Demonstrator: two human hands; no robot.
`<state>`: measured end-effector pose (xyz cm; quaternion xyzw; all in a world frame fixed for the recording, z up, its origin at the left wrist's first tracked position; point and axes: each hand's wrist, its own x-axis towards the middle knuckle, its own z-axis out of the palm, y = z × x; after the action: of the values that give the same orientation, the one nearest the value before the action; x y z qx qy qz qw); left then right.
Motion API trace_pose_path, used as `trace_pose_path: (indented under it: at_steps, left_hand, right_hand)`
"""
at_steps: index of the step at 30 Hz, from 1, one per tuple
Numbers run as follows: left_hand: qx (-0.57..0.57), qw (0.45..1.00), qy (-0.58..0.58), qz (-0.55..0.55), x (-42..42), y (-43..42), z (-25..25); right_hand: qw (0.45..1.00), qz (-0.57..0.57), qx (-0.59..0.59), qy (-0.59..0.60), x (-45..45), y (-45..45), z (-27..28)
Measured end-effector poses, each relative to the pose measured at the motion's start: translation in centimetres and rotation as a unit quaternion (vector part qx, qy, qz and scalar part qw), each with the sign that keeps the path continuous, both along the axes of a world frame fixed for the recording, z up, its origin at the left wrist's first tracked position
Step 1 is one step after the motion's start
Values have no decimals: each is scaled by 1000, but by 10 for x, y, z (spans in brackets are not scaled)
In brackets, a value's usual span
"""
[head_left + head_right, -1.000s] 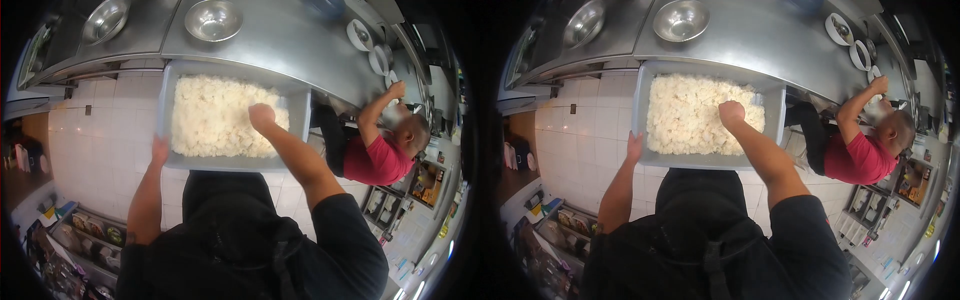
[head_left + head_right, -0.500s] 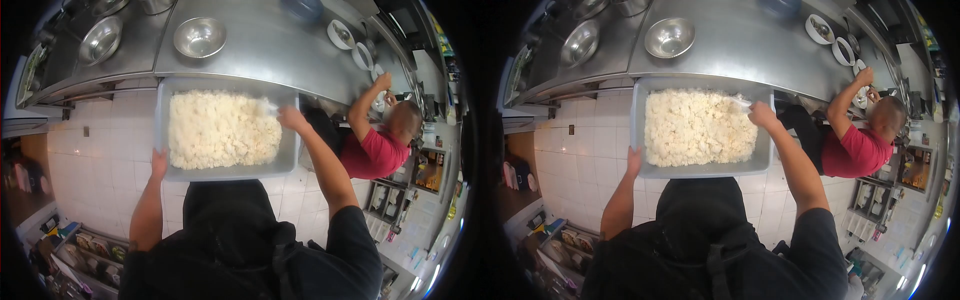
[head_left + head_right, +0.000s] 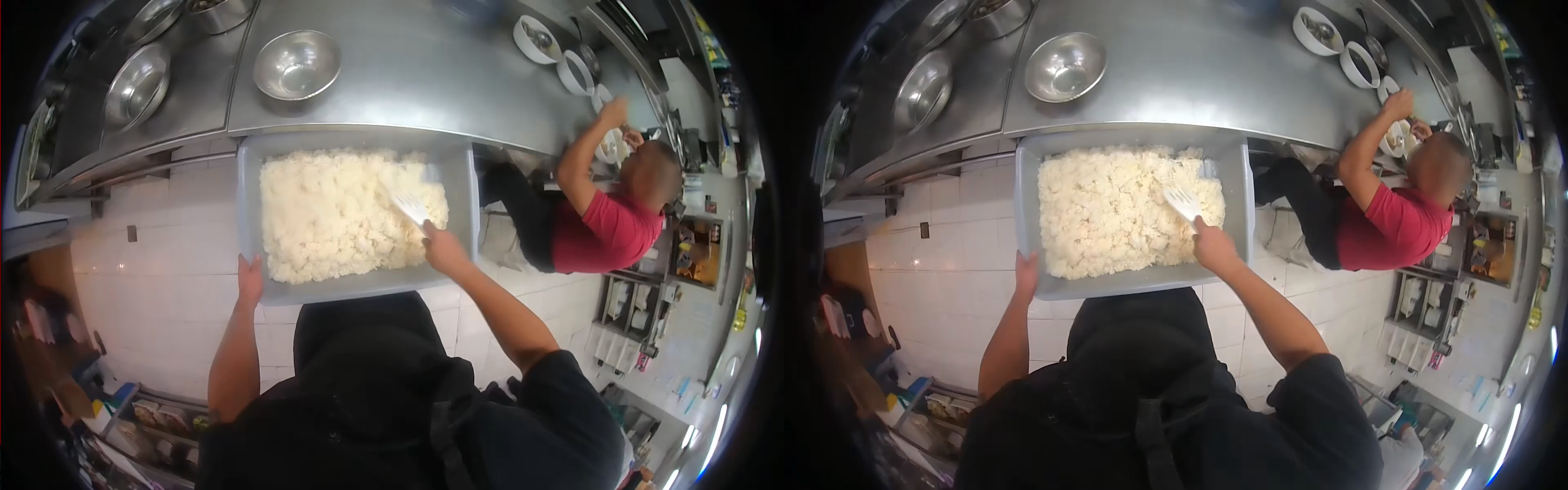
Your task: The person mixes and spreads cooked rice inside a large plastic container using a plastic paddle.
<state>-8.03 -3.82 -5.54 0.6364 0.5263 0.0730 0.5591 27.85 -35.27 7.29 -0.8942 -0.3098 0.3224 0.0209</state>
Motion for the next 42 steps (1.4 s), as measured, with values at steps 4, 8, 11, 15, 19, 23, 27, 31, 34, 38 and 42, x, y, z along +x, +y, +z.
trace_pose_path:
  at_steps: [4, 8, 11, 15, 19, 23, 27, 31, 34, 38, 42]
  left_hand:
    - [58, 998, 36, 16, -18, 1, -39]
    - [1, 1000, 18, 7, -4, -3, -3]
    - [-8, 1000, -15, 7, -9, 3, 1]
    - [-3, 1000, 10, 21, 5, -5, 14]
    - [36, 998, 54, 8, -1, -5, 7]
    - [29, 999, 5, 14, -5, -5, -1]
    - [114, 993, 34, 7, -4, -8, -13]
    - [68, 997, -27, 9, -8, -13, -4]
    - [73, 996, -31, 33, -3, -19, 7]
    - [165, 978, 120, 34, 21, -12, 14]
    - [255, 962, 82, 56, 54, 34, 5]
  right_hand:
    - [997, 42, 57, -19, 45, -7, 49]
    - [998, 11, -63, 16, 42, 63, -12]
    - [996, -3, -83, 12, 13, 86, -55]
    - [999, -36, -19, 0, 3, 58, -41]
    - [998, 67, 7, -17, 42, 6, 2]
    - [995, 48, -76, -43, 98, 1, 35]
    - [995, 3, -80, -64, 94, 30, -18]
    - [984, -162, -11, -71, 44, 25, -66]
    - [953, -257, 138, -78, 42, 19, -87]
    - [989, -112, 99, -2, 91, -6, -7]
    - [997, -66, 31, 7, 144, 12, 35]
